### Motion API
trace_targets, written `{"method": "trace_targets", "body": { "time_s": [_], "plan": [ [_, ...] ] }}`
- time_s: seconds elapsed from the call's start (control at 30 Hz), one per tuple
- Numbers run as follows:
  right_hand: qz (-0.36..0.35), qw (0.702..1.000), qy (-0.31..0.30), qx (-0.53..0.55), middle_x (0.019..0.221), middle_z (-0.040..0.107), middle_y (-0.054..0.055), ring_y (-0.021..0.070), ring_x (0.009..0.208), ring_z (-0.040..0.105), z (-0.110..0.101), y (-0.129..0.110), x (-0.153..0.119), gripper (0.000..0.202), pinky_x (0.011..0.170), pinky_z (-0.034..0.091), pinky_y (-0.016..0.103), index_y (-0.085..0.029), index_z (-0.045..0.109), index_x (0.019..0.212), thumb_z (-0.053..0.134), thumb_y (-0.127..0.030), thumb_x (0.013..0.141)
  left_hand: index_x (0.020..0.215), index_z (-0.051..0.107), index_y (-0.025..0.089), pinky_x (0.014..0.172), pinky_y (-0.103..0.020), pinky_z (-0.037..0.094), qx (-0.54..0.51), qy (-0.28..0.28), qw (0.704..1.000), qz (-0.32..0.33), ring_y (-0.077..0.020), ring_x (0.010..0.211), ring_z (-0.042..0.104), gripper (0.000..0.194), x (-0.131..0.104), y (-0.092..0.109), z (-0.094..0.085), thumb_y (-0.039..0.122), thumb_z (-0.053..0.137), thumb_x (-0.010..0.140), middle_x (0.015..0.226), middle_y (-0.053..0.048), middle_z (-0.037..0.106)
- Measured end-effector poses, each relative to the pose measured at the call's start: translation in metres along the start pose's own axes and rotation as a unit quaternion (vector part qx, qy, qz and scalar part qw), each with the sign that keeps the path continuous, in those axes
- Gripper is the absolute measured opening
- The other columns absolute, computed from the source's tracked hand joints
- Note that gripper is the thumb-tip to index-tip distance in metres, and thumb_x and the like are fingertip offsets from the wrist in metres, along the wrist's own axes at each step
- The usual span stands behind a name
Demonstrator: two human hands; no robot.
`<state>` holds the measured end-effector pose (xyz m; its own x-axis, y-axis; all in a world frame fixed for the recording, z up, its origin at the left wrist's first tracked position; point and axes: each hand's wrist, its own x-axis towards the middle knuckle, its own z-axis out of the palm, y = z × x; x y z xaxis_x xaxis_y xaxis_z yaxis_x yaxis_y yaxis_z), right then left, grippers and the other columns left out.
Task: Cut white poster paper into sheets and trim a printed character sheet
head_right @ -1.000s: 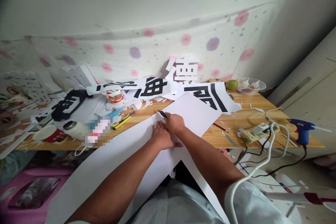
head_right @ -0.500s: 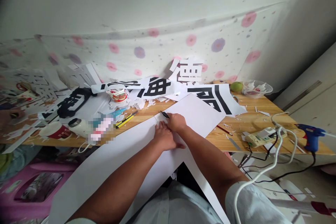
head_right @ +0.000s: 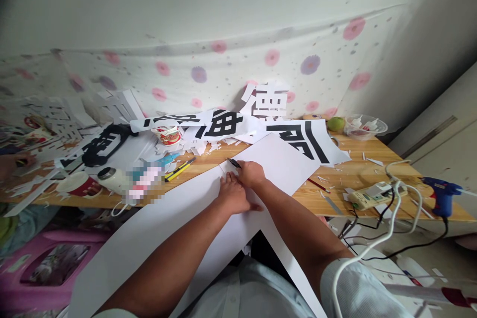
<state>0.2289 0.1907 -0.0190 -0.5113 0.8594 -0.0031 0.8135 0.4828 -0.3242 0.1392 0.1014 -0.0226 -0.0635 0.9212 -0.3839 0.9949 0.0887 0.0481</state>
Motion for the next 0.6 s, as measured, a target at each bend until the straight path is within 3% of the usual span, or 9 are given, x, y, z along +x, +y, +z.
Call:
{"method": "trace_targets", "body": {
  "time_s": [0.3,0.47,0.6],
  "plan": [
    [-0.008,1.0,-0.018,-0.017,0.11,0.082,0.009,0.0255,0.097,0.075,-0.002,-0.005,-0.001,0.034,0.08,0.047,0.03,-0.026,0.073,0.128,0.05,-0.04,0.107,0.176,-0.001,0.004,0.133,-0.068,0.0,-0.001,-0.002,1.0,-0.004,-0.0527,0.167,0.001,0.164,0.002,0.0,0.002,0.102,0.057,0.059,0.181,-0.03,0.006],
    [-0.008,0.999,-0.026,-0.024,0.113,0.081,0.009,0.0258,0.101,0.075,-0.007,-0.005,0.0,0.032,0.082,0.049,0.03,-0.026,0.075,0.124,0.053,-0.04,0.107,0.176,0.008,0.002,0.132,-0.069,0.001,0.009,-0.009,1.0,0.001,-0.0535,0.167,0.001,0.161,0.0,0.001,0.0,0.105,0.053,0.06,0.18,-0.032,0.007],
    [-0.01,0.999,-0.03,-0.027,0.116,0.081,0.008,0.0256,0.104,0.076,-0.012,-0.002,-0.005,0.032,0.082,0.049,0.03,-0.027,0.076,0.125,0.053,-0.04,0.107,0.175,0.005,0.002,0.132,-0.069,0.0,0.009,-0.009,1.0,0.0,-0.0527,0.167,-0.001,0.165,0.002,0.0,0.001,0.107,0.053,0.058,0.18,-0.033,0.006]
  ]
}}
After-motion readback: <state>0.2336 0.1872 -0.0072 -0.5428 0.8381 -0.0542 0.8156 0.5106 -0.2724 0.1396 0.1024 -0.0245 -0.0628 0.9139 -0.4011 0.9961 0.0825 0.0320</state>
